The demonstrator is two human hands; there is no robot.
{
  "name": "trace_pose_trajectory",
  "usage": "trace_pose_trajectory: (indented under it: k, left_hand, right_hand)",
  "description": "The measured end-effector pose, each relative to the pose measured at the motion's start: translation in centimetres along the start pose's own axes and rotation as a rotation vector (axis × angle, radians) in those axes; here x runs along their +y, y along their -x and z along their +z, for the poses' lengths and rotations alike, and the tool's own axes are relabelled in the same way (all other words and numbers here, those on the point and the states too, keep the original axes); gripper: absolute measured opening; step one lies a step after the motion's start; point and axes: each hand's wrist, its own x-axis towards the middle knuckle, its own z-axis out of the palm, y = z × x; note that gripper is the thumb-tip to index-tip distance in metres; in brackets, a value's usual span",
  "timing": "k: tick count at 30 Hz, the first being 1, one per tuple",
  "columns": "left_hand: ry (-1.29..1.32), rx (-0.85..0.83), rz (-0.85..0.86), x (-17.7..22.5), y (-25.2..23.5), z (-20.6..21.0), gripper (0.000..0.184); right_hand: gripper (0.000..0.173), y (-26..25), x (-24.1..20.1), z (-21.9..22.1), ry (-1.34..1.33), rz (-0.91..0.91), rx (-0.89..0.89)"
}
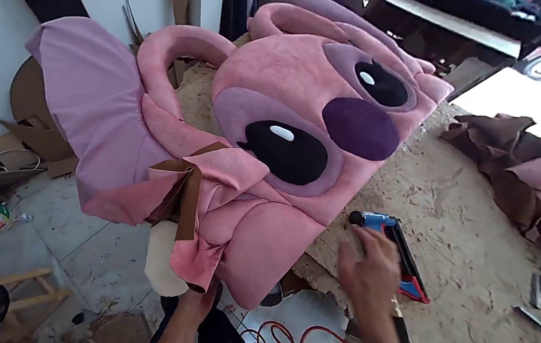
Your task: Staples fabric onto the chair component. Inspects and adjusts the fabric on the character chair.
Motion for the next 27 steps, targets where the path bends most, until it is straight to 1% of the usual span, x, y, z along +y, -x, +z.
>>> trace_pose_trajectory:
  k: [1,2,3,4,5,6,7,8,9,10,11,12,13,14,15,17,20,22,24,25,27]
  left_hand:
    - [-0.087,0.001,-0.016,-0.5,0.0,0.1,0.025]
    - [-0.154,-0.092,-0.017,-1.6,-0.2,-1.1,0.033]
    - [-0.203,-0.156,-0.019,-2.5,-0.3,-1.7,0.037]
    - [-0.226,-0.180,-0.010,-2.9,-0.1,-1.7,0.036]
    - [-0.243,-0.178,0.015,-3.1,0.0,-1.8,0.032]
    - [-0.306,-0.192,0.049,-2.8,0.3,-2.0,0.033]
    - [-0.359,-0.219,0.073,-2.4,0.5,-2.4,0.036]
    - [-0.361,-0.246,0.076,-2.0,0.6,-2.7,0.034]
    - [-0.330,-0.268,0.059,-1.7,0.4,-2.9,0.030]
    - [-0.263,-0.272,0.017,-1.5,0.1,-2.9,0.028]
    - [-0.202,-0.273,-0.024,-1.5,-0.1,-3.0,0.032]
    - [-0.176,-0.258,-0.049,-1.5,0.0,-2.9,0.033]
    - [-0.171,-0.241,-0.069,-1.5,0.4,-2.9,0.034]
    - [-0.176,-0.231,-0.090,-1.6,0.9,-3.0,0.036]
    - [-0.194,-0.231,-0.107,-1.5,1.3,-3.1,0.039]
    - [-0.218,-0.243,-0.125,-1.4,1.3,-3.4,0.043]
    - [-0.197,-0.255,-0.110,-2.1,2.4,-3.3,0.040]
    - [-0.214,-0.231,-0.059,-2.6,2.7,-3.2,0.034]
    - [-0.282,-0.153,0.020,-2.8,2.4,-3.5,0.030]
    - [-0.295,-0.100,0.069,-2.7,1.9,-3.9,0.033]
    - [-0.272,-0.023,0.168,-2.1,0.7,-4.6,0.053]
  right_hand:
    - [0.040,1.0,-3.7,0.4,-0.092,-0.093,0.012]
    - [0.040,2.3,-7.1,1.0,-0.189,-0.184,0.004]
    - [0.044,3.6,-10.3,1.5,-0.255,-0.263,-0.041]
    - [0.049,4.7,-13.2,2.0,-0.286,-0.329,-0.112]
    - [0.058,5.6,-15.6,2.5,-0.283,-0.380,-0.194]
    - [0.066,6.2,-17.4,3.4,-0.242,-0.436,-0.233]
    - [0.069,6.5,-18.6,4.6,-0.199,-0.491,-0.240]
    - [0.060,6.4,-19.3,5.8,-0.197,-0.547,-0.219]
    - [0.043,5.8,-19.4,6.7,-0.245,-0.575,-0.193]
    - [0.027,4.8,-19.3,6.7,-0.341,-0.544,-0.202]
    - [0.016,3.4,-19.1,6.1,-0.450,-0.445,-0.240]
    - [0.016,1.8,-18.7,5.8,-0.548,-0.325,-0.261]
    - [0.021,0.5,-18.5,6.0,-0.632,-0.203,-0.268]
    - [0.025,-0.4,-18.6,6.4,-0.662,-0.114,-0.263]
    - [0.027,-1.4,-19.3,7.1,-0.646,-0.077,-0.259]
    - [0.027,-3.9,-21.3,9.1,-0.547,-0.153,-0.215]
    - [0.027,-5.9,-22.8,11.8,-0.348,-0.332,-0.133]
    - [0.030,-6.4,-22.6,12.3,-0.324,-0.394,-0.098]
    - [0.032,-6.9,-22.0,12.3,-0.369,-0.399,-0.144]
    - [0.034,-7.1,-21.7,12.1,-0.419,-0.391,-0.179]
    - [0.035,-7.0,-21.0,11.0,-0.547,-0.352,-0.249]
